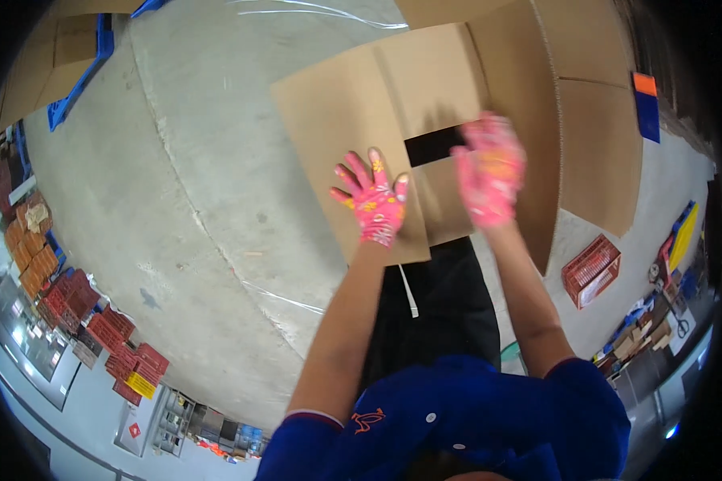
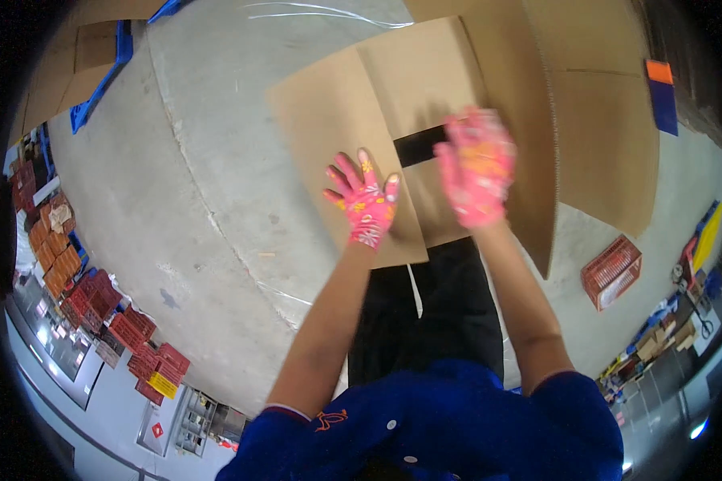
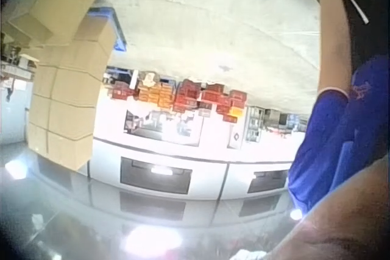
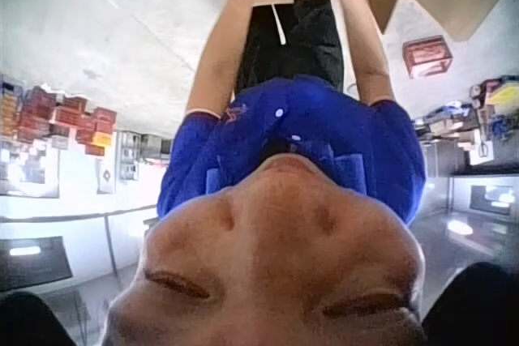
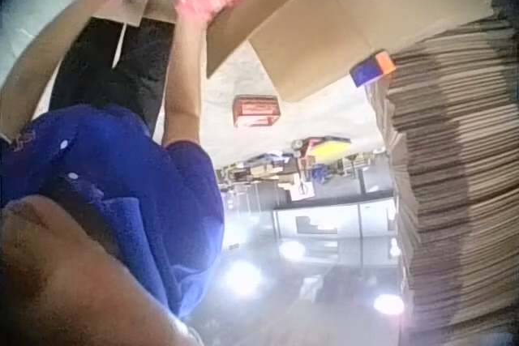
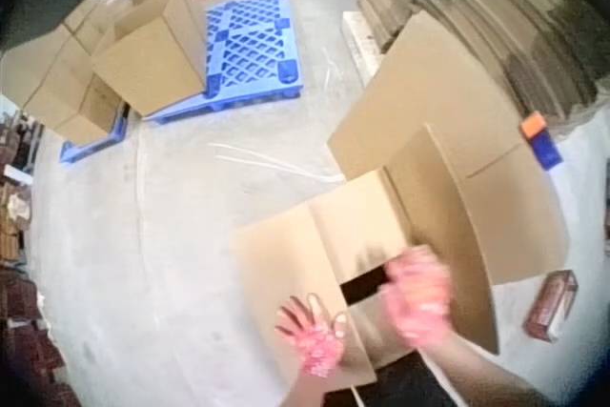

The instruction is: The recorder unfolds flat cardboard sheets and seals the bottom flaps with a manual tape dispenser to form boxes.

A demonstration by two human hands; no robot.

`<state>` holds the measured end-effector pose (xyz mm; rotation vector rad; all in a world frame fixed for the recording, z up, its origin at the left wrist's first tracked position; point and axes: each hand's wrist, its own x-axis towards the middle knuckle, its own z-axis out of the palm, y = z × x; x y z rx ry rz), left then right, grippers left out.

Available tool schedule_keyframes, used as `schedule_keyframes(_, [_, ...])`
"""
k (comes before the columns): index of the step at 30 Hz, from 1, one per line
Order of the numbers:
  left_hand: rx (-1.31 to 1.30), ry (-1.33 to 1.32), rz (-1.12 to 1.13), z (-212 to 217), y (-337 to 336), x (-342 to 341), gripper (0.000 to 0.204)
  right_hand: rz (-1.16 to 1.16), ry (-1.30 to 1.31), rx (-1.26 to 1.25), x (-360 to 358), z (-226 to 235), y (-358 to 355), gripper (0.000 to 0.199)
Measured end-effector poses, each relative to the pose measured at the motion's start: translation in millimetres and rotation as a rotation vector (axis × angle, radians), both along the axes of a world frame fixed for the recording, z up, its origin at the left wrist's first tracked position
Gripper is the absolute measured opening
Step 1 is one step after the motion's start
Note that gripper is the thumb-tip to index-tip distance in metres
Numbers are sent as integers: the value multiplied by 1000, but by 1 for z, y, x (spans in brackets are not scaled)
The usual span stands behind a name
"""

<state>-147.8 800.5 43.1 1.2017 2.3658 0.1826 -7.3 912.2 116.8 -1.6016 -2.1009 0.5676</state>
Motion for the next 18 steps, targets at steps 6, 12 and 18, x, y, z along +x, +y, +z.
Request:
schedule_keyframes(6, [-237,140,-367,-13,5,-17,83,-340,121,-270,83,77,43,50])
schedule_keyframes(12, [-143,128,-351,-16,-4,-20,81,-25,-141,-212,-23,6,-18,66])
schedule_keyframes(18, [-52,195,-408,-16,3,-26,88,94,-343,-48,-31,-85,-45,68])
